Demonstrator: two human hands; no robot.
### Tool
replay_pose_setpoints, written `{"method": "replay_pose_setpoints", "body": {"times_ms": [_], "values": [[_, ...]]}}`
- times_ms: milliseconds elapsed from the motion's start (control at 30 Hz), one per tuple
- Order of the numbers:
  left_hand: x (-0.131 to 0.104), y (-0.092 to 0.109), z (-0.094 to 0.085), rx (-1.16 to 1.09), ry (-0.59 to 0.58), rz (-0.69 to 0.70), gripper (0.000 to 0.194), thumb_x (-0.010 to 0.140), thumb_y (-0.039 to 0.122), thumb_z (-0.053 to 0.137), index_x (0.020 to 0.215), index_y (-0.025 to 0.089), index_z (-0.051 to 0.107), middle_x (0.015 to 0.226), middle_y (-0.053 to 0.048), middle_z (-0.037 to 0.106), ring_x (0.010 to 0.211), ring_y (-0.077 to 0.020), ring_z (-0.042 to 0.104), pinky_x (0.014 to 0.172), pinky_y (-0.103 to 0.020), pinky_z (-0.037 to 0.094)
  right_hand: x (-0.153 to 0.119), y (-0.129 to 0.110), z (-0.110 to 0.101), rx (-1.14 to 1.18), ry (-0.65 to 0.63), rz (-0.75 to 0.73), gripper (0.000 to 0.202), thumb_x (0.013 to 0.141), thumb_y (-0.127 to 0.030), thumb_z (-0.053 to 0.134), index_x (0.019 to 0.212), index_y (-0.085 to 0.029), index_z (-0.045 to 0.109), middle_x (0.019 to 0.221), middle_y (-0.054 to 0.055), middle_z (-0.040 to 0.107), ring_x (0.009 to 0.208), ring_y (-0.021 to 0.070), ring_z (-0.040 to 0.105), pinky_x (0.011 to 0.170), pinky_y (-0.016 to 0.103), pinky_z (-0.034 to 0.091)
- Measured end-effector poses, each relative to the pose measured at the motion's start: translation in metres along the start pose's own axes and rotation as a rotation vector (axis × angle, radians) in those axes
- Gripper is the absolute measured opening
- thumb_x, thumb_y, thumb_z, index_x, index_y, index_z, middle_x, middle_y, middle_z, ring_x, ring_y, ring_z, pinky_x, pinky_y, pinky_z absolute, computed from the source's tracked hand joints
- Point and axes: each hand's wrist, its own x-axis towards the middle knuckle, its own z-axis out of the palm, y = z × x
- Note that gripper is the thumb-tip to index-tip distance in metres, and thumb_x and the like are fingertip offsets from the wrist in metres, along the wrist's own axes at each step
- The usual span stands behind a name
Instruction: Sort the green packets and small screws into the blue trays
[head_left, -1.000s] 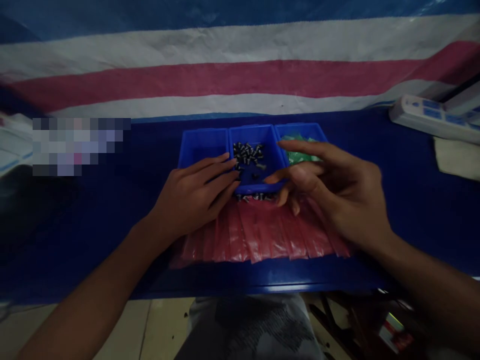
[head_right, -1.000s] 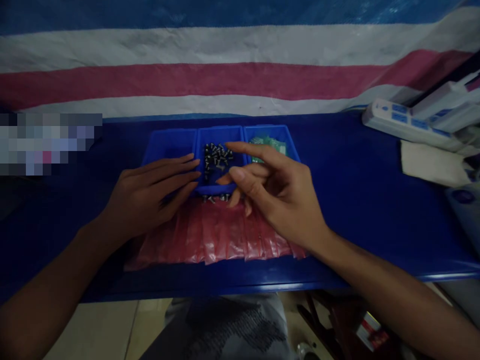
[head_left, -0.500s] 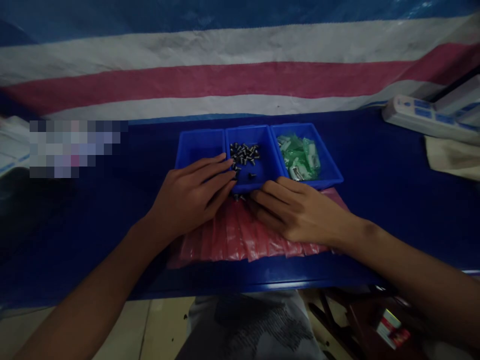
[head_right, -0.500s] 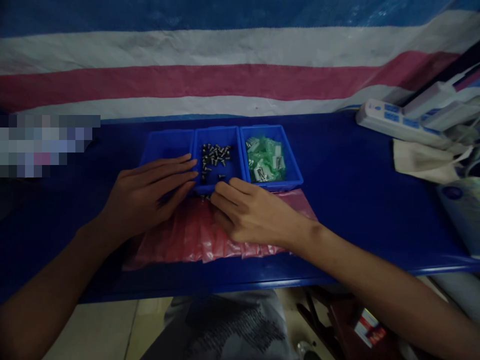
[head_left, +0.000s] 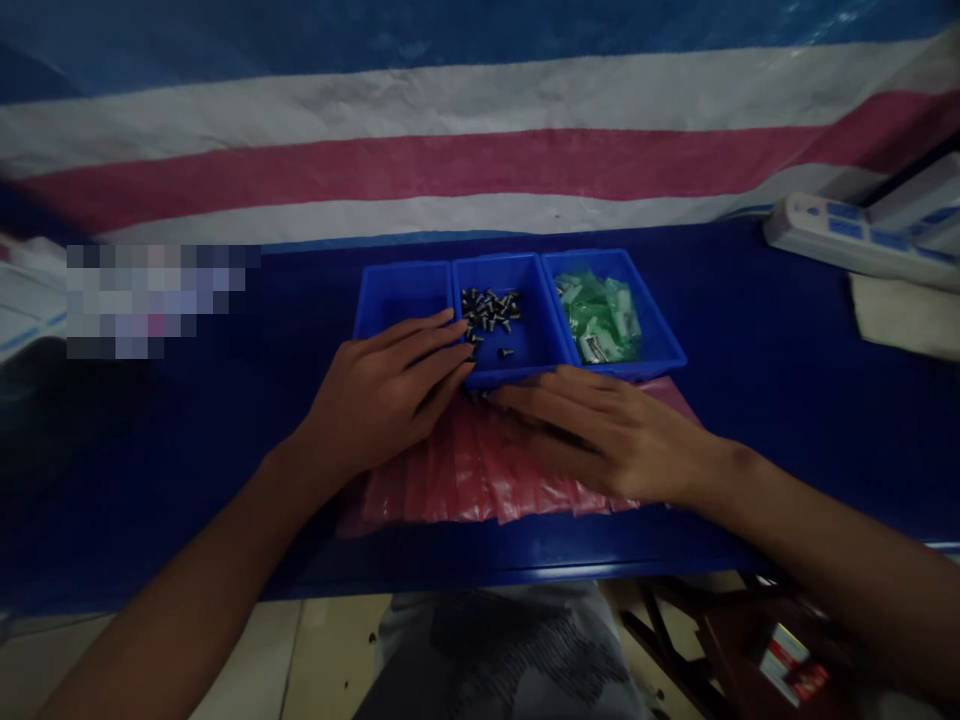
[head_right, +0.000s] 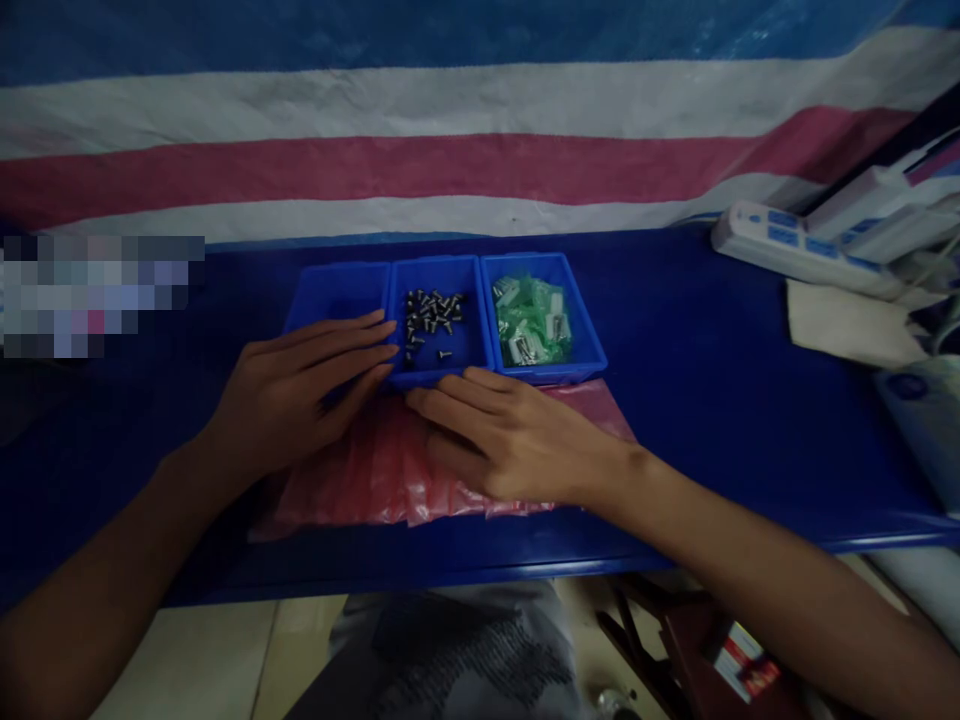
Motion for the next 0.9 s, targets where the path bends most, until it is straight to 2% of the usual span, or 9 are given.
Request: {"method": "replay_pose_setpoints", "body": {"times_ms": [67,167,267,367,567,667,767,833,900], "values": [[0.0,-0.0005,-0.0007,-0.01,-0.01,-0.008,0.013,0.105,0.017,0.064,0.112,0.015,0.075,0.121,-0.011,0.081,0.122,-0.0267,0.076,0.101,-0.04,0.069,0.0007,-0.0011,-0.0032,0.114,0.035,0.06,0.022,0.108,-0.008,0.052,0.121,-0.013,0.069,0.118,0.013,0.079,0.104,0.0226,0.071,0.088,0.04,0.064],[0.0006,-0.0008,-0.0014,-0.006,-0.008,-0.007,0.013,0.105,0.018,0.065,0.113,0.015,0.075,0.121,-0.012,0.081,0.121,-0.0268,0.076,0.099,-0.04,0.07,0.0021,-0.0041,-0.0057,0.315,0.116,0.229,0.022,0.107,-0.01,0.057,0.125,-0.016,0.068,0.104,0.008,0.079,0.095,0.0191,0.071,0.081,0.035,0.063],[0.0011,-0.0006,-0.0016,-0.004,-0.002,-0.003,0.011,0.104,0.017,0.066,0.111,0.014,0.075,0.12,-0.012,0.081,0.12,-0.0268,0.077,0.099,-0.039,0.07,0.0037,-0.0063,-0.0065,0.536,0.169,0.418,0.008,0.106,-0.016,0.063,0.105,-0.019,0.071,0.092,0.003,0.076,0.081,0.0142,0.072,0.072,0.028,0.062],[0.0007,-0.0005,-0.0016,-0.007,-0.013,-0.012,0.012,0.104,0.017,0.066,0.111,0.016,0.075,0.121,-0.011,0.081,0.121,-0.0259,0.076,0.1,-0.038,0.069,0.0056,-0.0064,-0.0084,0.669,0.196,0.565,0.015,0.103,-0.024,0.07,0.09,-0.019,0.074,0.09,0.003,0.075,0.074,0.012,0.072,0.064,0.023,0.06],[0.0002,-0.0004,-0.0022,0.012,-0.025,-0.021,0.013,0.104,0.017,0.066,0.113,0.016,0.075,0.123,-0.011,0.081,0.121,-0.0269,0.077,0.099,-0.039,0.07,0.0062,-0.0045,-0.0111,0.605,0.181,0.557,0.013,0.1,-0.019,0.075,0.111,-0.02,0.081,0.101,0.004,0.081,0.081,0.0122,0.075,0.069,0.022,0.062],[0.0007,0.0003,-0.0025,0.006,-0.024,-0.011,0.013,0.104,0.017,0.066,0.114,0.015,0.074,0.123,-0.011,0.081,0.122,-0.027,0.076,0.099,-0.039,0.069,0.0062,-0.0054,-0.0097,0.738,0.111,0.561,0.014,0.105,-0.026,0.069,0.108,-0.017,0.08,0.077,0.0,0.076,0.059,0.0088,0.067,0.053,0.02,0.054],[0.0008,0.0007,-0.0028,0.001,-0.027,-0.011,0.015,0.104,0.017,0.066,0.116,0.016,0.075,0.125,-0.01,0.08,0.124,-0.0267,0.075,0.101,-0.038,0.068,0.0076,-0.0074,-0.0076,0.922,0.076,0.707,0.026,0.107,-0.034,0.066,0.089,-0.017,0.077,0.054,-0.006,0.063,0.04,0.0058,0.053,0.038,0.018,0.042],[0.0009,0.0008,-0.0032,0.017,-0.034,-0.013,0.015,0.105,0.017,0.065,0.116,0.017,0.075,0.125,-0.009,0.08,0.124,-0.0261,0.075,0.101,-0.037,0.068,0.0081,-0.0083,-0.0072,1.023,0.176,0.803,0.024,0.108,-0.036,0.064,0.103,-0.017,0.077,0.065,-0.003,0.072,0.044,0.0085,0.062,0.038,0.019,0.046],[0.0011,0.0007,-0.0037,0.05,-0.04,-0.006,0.014,0.106,0.019,0.064,0.113,0.018,0.076,0.125,-0.008,0.08,0.123,-0.0254,0.076,0.099,-0.036,0.069,0.0071,-0.008,-0.0082,1.008,0.351,0.832,0.028,0.11,-0.034,0.059,0.131,-0.02,0.07,0.089,0.003,0.081,0.059,0.0137,0.074,0.042,0.023,0.054]]}}
